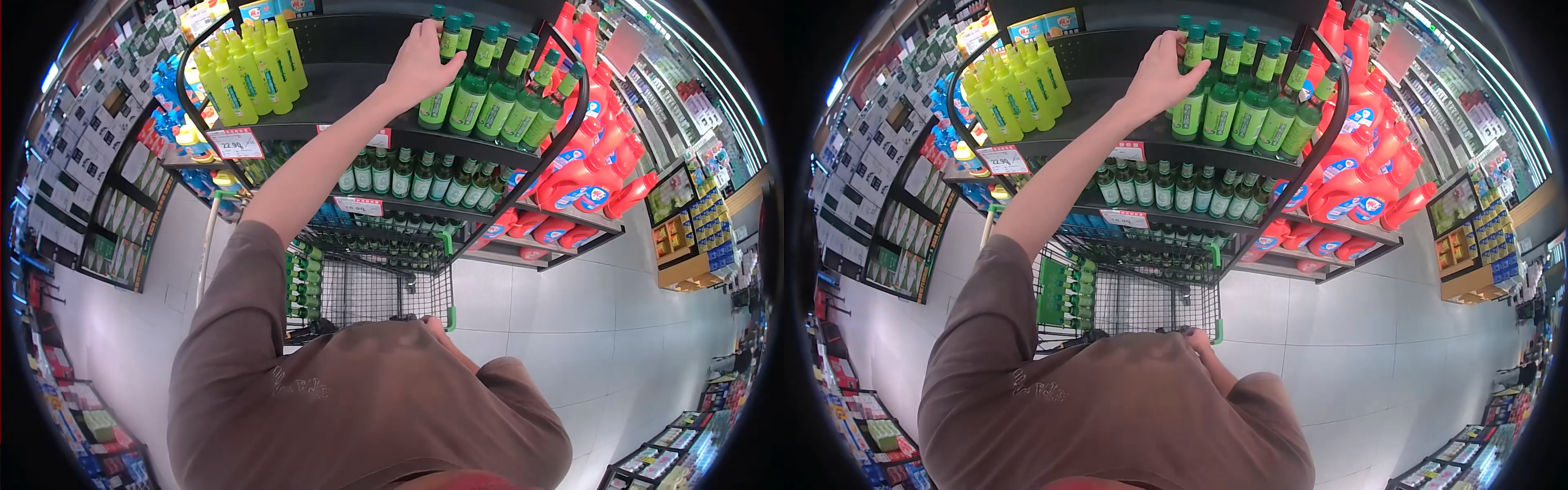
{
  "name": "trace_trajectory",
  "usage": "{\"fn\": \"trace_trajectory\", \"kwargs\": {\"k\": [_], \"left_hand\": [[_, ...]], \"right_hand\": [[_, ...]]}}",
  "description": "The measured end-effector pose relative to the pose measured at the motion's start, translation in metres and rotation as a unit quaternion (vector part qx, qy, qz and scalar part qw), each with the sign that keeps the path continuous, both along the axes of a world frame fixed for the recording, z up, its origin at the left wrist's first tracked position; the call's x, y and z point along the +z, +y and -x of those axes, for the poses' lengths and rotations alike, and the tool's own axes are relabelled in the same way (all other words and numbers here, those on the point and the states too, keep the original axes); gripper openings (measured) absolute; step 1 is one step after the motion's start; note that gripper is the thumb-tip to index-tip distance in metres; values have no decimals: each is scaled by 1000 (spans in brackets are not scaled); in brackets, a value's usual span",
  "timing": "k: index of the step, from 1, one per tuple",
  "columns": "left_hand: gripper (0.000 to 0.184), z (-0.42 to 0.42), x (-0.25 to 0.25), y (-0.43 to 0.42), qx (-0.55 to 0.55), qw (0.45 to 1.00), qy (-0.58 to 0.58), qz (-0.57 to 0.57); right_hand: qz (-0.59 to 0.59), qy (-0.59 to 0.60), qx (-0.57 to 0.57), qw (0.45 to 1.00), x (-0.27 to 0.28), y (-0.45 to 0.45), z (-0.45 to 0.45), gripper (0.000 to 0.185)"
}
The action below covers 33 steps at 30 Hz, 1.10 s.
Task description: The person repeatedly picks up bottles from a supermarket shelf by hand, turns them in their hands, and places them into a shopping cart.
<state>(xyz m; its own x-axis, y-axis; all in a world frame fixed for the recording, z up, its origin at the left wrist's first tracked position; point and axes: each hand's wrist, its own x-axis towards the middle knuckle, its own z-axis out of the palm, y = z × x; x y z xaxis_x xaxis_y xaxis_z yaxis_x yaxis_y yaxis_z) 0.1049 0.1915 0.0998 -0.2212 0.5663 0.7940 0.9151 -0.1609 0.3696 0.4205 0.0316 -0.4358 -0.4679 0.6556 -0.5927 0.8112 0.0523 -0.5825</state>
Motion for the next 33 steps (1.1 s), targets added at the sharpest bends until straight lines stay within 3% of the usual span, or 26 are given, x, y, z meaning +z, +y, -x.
{"fn": "trace_trajectory", "kwargs": {"k": [7, 12, 18, 26, 27, 28, 29, 30, 31, 33], "left_hand": [[40, 5, -6, 10, 8, 999, -42, 20], [35, 1, -3, -1, 4, 998, -44, -32], [28, 3, -4, -20, -27, 993, -70, -95], [26, -3, 36, -91, -4, 969, -65, -239], [24, -3, 37, -104, -22, 967, -76, -244], [27, -28, 57, -147, -35, 970, -173, -167], [29, -26, 50, -158, -72, 948, -254, -177], [33, -25, 41, -163, -107, 918, -333, -185], [21, -20, 26, -160, -152, 901, -294, -280], [25, -11, -3, -181, -154, 892, -342, -254]], "right_hand": [[4, -7, 0, 1000, 9, 0, 2, 36], [10, 30, -5, 999, 22, 1, 1, 36], [26, 32, -27, 999, -3, 7, 1, 39], [57, 62, -42, 996, 0, 17, 11, 30], [93, 72, -36, 992, 0, 25, 15, 29], [101, 99, -60, 988, -6, 29, 20, 28], [67, 153, -4, 986, -17, 37, 28, 26], [88, 137, 5, 987, 21, 41, 41, 29], [73, 127, 19, 989, 17, 46, 54, 30], [63, 198, 78, 975, 78, 51, 86, 30]]}}
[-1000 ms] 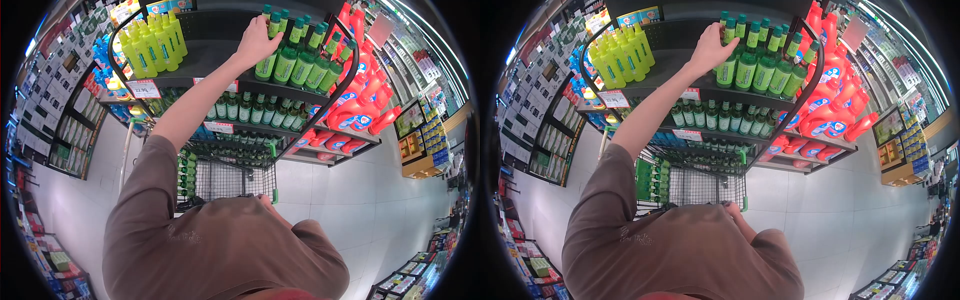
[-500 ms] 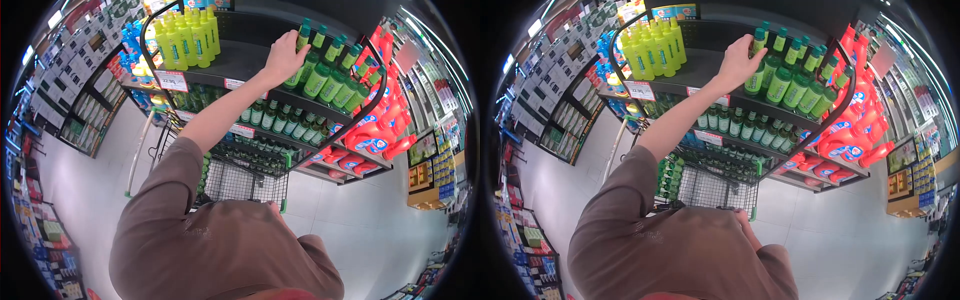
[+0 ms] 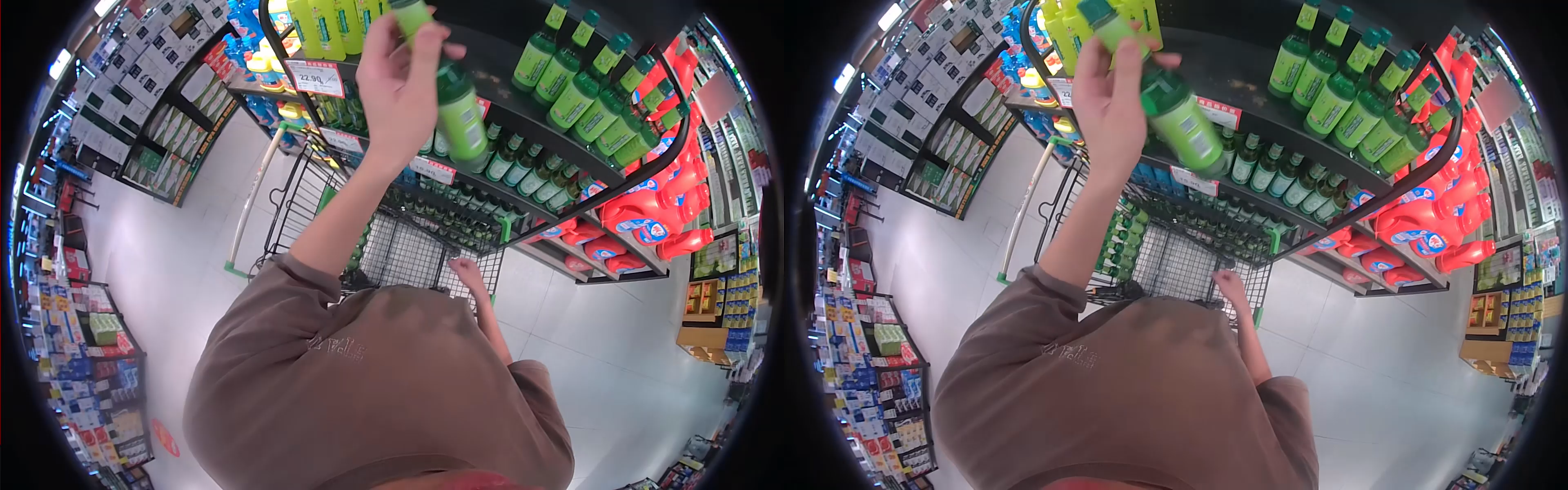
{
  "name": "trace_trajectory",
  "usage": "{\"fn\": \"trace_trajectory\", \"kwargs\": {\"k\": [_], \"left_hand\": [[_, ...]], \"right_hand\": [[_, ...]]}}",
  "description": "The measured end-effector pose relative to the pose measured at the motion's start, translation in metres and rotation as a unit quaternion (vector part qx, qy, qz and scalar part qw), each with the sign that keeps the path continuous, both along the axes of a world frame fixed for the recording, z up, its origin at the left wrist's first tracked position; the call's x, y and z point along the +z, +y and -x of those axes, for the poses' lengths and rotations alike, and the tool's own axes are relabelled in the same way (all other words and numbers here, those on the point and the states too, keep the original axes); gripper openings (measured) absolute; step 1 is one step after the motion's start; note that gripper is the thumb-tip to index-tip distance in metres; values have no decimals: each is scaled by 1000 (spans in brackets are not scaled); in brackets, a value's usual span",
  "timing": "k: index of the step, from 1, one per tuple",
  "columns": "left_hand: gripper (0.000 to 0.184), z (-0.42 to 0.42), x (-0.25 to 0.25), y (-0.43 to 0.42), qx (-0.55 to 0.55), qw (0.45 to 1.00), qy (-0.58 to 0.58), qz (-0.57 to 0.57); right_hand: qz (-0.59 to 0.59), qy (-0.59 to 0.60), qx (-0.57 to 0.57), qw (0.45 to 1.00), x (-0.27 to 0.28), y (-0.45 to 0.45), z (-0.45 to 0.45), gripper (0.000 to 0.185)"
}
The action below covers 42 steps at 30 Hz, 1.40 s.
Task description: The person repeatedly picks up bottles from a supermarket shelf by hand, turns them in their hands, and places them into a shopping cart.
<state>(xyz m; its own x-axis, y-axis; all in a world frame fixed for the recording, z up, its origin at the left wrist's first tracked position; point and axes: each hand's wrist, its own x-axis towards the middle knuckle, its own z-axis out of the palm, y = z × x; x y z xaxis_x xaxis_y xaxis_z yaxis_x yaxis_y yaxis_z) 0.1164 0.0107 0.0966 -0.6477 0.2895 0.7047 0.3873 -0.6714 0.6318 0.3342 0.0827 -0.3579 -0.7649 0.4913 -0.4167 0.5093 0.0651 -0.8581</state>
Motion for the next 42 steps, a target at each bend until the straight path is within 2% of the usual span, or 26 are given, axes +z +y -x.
{"fn": "trace_trajectory", "kwargs": {"k": [1, 3, 5, 7, 9, 11, 13, 14, 15, 16, 17, 18, 19, 20, 21, 24, 31, 40, 42], "left_hand": [[27, -2, -12, -11, 0, 999, -28, 20], [31, 1, -39, -26, -61, 993, -80, 67], [32, 2, -61, -37, -111, 980, -140, 92], [31, 2, -80, -42, -123, 969, -191, 92], [31, 8, -95, -46, -130, 959, -239, 83], [33, 17, -107, -50, -184, 932, -308, 55], [32, 25, -119, -53, -215, 911, -351, 39], [31, 29, -131, -55, -316, 868, -383, -1], [29, 31, -140, -57, -413, 813, -409, -42], [29, 32, -149, -56, -456, 761, -457, -69], [29, 32, -159, -54, -453, 761, -460, -71], [29, 31, -165, -54, -516, 707, -472, -104], [29, 30, -171, -53, -576, 648, -479, -138], [29, 30, -177, -53, -592, 634, -475, -150], [29, 28, -179, -54, -590, 633, -477, -154], [31, 27, -182, -56, -605, 620, -464, -185], [33, 23, -189, -70, -603, 614, -465, -207], [30, 15, -189, -82, -518, 674, -492, -188], [33, 16, -189, -87, -477, 712, -491, -158]], "right_hand": [[14, 44, 21, 999, 27, 2, 15, 30], [145, 135, -16, 980, 111, -13, 45, 41], [389, 240, -40, 888, 183, -26, 63, 52], [469, 312, 16, 826, 251, -46, 66, 57], [477, 326, 39, 815, 275, -60, 63, 53], [484, 341, 65, 804, 279, -71, 62, 49], [333, 318, 76, 884, 282, -84, 60, 37], [328, 306, 60, 892, 286, -91, 59, 27], [333, 301, 59, 892, 284, -102, 60, 27], [262, 322, 41, 909, 284, -113, 62, 28], [188, 340, 23, 921, 283, -120, 63, 31], [141, 349, 14, 927, 274, -122, 67, 41], [142, 344, 16, 928, 268, -123, 67, 41], [90, 335, 17, 938, 264, -124, 65, 44], [38, 326, 19, 944, 263, -125, 64, 47], [16, 304, 20, 952, 267, -126, 62, 50], [14, 266, 42, 963, 277, -128, 55, 50], [-17, 261, 40, 964, 267, -137, 54, 46], [41, 306, 30, 951, 258, -138, 54, 40]]}}
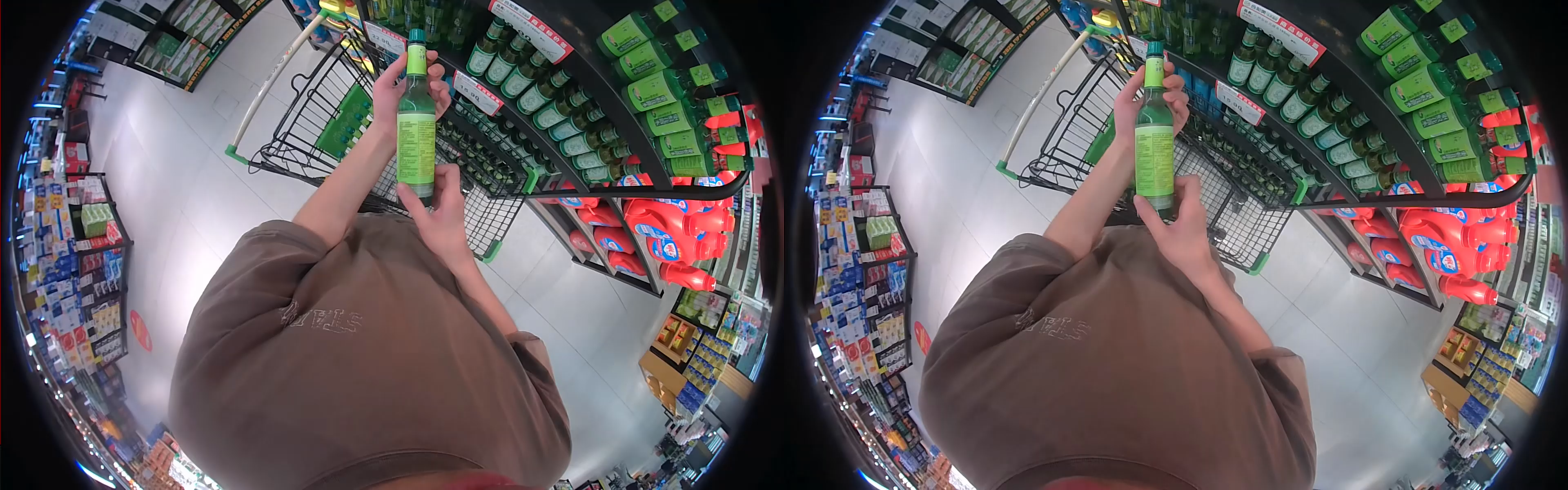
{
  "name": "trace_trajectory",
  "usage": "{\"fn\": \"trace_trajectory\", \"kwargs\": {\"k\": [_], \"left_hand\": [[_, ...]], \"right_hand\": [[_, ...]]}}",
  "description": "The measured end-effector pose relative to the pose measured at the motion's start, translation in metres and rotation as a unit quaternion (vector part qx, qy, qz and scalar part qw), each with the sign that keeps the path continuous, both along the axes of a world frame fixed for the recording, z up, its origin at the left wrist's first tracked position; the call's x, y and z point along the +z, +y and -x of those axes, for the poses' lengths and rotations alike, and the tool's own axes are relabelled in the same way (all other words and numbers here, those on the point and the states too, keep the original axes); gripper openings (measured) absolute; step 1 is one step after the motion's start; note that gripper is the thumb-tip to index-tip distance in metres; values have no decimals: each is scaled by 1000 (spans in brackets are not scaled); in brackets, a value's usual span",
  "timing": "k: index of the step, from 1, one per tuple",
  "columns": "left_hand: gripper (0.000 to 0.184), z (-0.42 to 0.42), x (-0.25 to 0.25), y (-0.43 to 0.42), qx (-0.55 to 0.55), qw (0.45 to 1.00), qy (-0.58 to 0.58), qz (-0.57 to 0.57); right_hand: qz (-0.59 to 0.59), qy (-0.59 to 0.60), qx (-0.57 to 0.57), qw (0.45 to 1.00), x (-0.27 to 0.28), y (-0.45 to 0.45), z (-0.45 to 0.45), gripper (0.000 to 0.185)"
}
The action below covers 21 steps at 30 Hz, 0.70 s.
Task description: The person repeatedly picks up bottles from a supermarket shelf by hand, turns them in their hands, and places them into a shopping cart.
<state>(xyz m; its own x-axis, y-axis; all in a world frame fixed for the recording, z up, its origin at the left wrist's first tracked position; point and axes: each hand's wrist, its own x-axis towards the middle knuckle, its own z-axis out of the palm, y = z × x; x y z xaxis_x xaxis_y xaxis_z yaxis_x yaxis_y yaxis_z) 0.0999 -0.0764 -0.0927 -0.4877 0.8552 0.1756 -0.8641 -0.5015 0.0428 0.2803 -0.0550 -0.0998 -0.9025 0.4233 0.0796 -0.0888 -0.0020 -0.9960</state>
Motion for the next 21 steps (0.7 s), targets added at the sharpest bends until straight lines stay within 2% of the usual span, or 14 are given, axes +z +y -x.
{"fn": "trace_trajectory", "kwargs": {"k": [1, 3, 4, 5, 6, 7, 9, 10, 12, 19, 21], "left_hand": [[33, 0, 2, -3, 1, 1000, -1, -1], [40, 0, 8, -9, 91, 977, 97, 166], [46, 0, 11, -12, 102, 969, 146, 174], [46, -2, 16, -13, 104, 969, 145, 174], [47, -4, 22, -14, 116, 950, 184, 226], [48, -5, 26, -15, 127, 926, 223, 276], [46, -8, 28, -20, 121, 913, 247, 301], [44, -7, 29, -23, 115, 899, 271, 325], [41, -9, 32, -27, 127, 890, 287, 331], [28, -5, 33, -29, 153, 873, 294, 359], [25, 1, 26, -33, 152, 873, 286, 365]], "right_hand": [[-1, -1, 1, 1000, -3, 1, 0, 40], [170, -38, 56, 983, -4, 5, -2, 34], [170, -39, 57, 983, -1, 6, -2, 34], [272, -46, 76, 958, 3, 8, -2, 34], [372, -52, 94, 922, 6, 10, -1, 36], [370, -52, 95, 923, 3, 11, 0, 36], [507, -61, 131, 850, -6, 14, 1, 45], [505, -63, 134, 851, -7, 15, 2, 45], [584, -56, 168, 792, -6, 15, 4, 53], [612, -58, 215, 759, -10, 21, 11, 61], [595, -60, 275, 753, -19, 30, 13, 65]]}}
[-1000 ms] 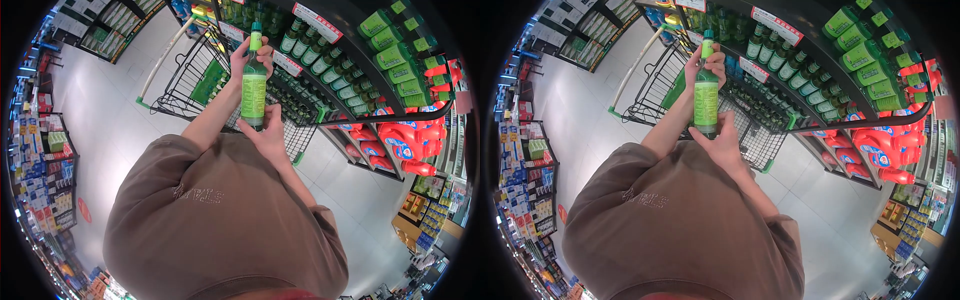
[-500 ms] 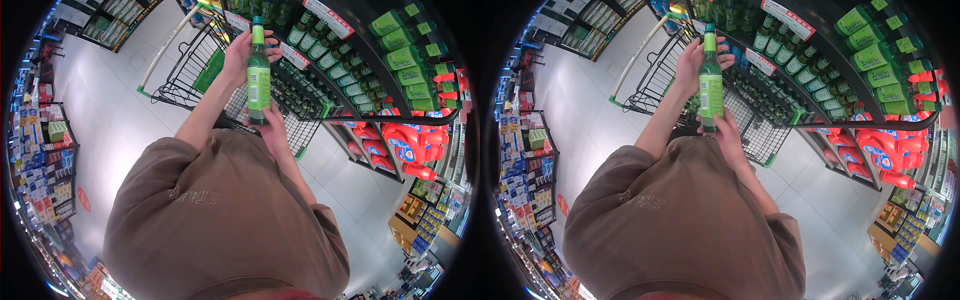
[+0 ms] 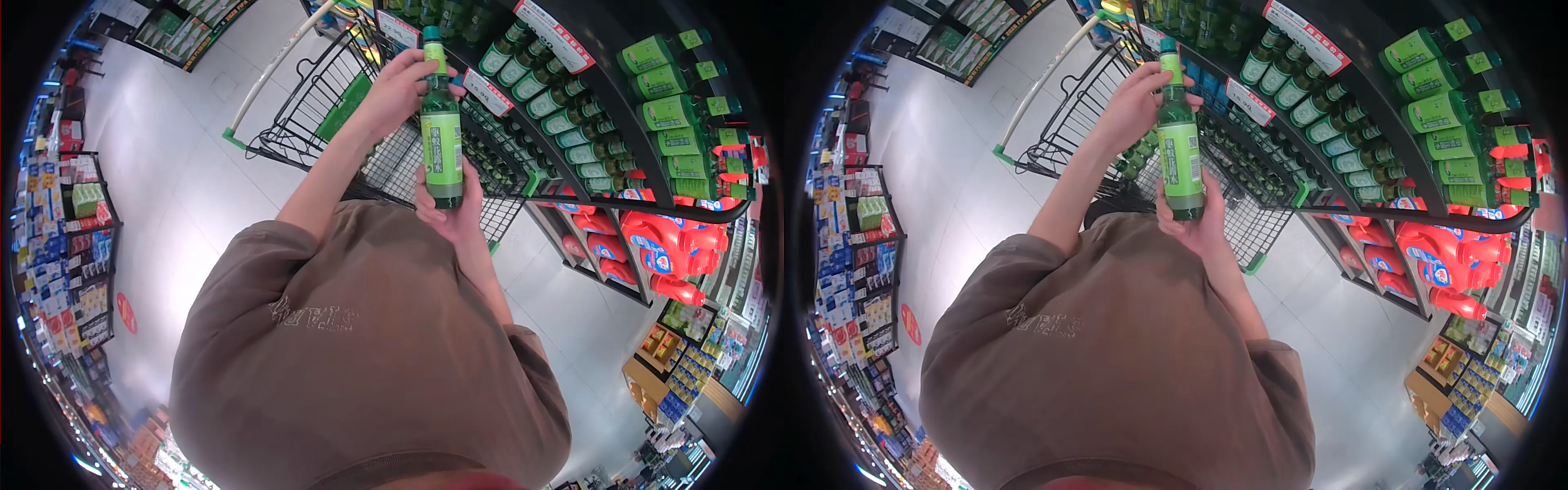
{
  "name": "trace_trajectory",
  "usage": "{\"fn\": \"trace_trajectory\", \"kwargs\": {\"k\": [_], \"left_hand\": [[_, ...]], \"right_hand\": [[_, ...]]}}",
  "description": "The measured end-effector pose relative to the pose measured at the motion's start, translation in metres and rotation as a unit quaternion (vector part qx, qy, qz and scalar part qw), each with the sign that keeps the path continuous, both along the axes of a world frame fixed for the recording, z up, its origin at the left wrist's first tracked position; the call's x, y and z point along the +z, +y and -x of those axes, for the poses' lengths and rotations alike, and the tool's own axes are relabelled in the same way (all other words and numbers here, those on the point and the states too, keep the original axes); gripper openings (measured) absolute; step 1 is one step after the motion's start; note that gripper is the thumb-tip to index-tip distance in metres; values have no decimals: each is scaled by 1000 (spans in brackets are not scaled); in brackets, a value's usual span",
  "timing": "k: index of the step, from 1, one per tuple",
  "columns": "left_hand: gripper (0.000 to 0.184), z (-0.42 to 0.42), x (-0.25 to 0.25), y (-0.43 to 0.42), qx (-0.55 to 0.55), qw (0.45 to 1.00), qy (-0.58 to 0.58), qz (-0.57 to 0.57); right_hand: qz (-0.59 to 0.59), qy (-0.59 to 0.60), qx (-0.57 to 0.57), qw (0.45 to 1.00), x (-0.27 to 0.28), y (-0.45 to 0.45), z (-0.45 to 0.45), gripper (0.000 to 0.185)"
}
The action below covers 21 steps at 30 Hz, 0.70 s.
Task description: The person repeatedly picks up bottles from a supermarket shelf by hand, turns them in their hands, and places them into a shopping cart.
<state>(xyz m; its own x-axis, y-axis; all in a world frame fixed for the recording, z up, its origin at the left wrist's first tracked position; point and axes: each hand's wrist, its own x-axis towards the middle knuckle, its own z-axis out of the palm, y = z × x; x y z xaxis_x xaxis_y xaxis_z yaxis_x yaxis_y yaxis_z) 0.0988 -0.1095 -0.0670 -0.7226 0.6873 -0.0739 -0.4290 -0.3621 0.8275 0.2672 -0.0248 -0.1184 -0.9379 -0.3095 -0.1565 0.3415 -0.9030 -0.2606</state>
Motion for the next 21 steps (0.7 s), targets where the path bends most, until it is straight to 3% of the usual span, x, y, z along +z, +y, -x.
{"fn": "trace_trajectory", "kwargs": {"k": [4, 6, 10, 12, 15, 17, 18, 20, 21], "left_hand": [[25, 17, -16, -19, 40, 997, -26, 56], [26, 28, -32, -41, -15, 959, 58, 277], [31, 19, -66, -77, -102, 947, 12, 306], [29, 14, -83, -90, -230, 909, 52, 344], [26, 2, -90, -94, -287, 879, 44, 377], [25, -3, -93, -92, -333, 849, 68, 405], [25, -6, -104, -90, -335, 847, 64, 407], [26, -16, -137, -86, -250, 861, 130, 423], [28, -18, -143, -81, -250, 851, 158, 434]], "right_hand": [[-132, -32, 34, 990, -22, 22, -5, 67], [-275, -78, 84, 955, -36, 33, -9, 67], [-285, -99, 213, 929, -86, 59, -17, 71], [-248, -117, 206, 940, -106, 64, -19, 65], [-177, -115, 270, 939, -166, 70, -23, 64], [-82, -214, 207, 951, -201, 67, -28, 64], [-77, -216, 207, 951, -212, 62, -29, 64], [-92, -319, 91, 939, -231, 53, -30, 66], [-122, -310, 60, 941, -251, 48, -33, 69]]}}
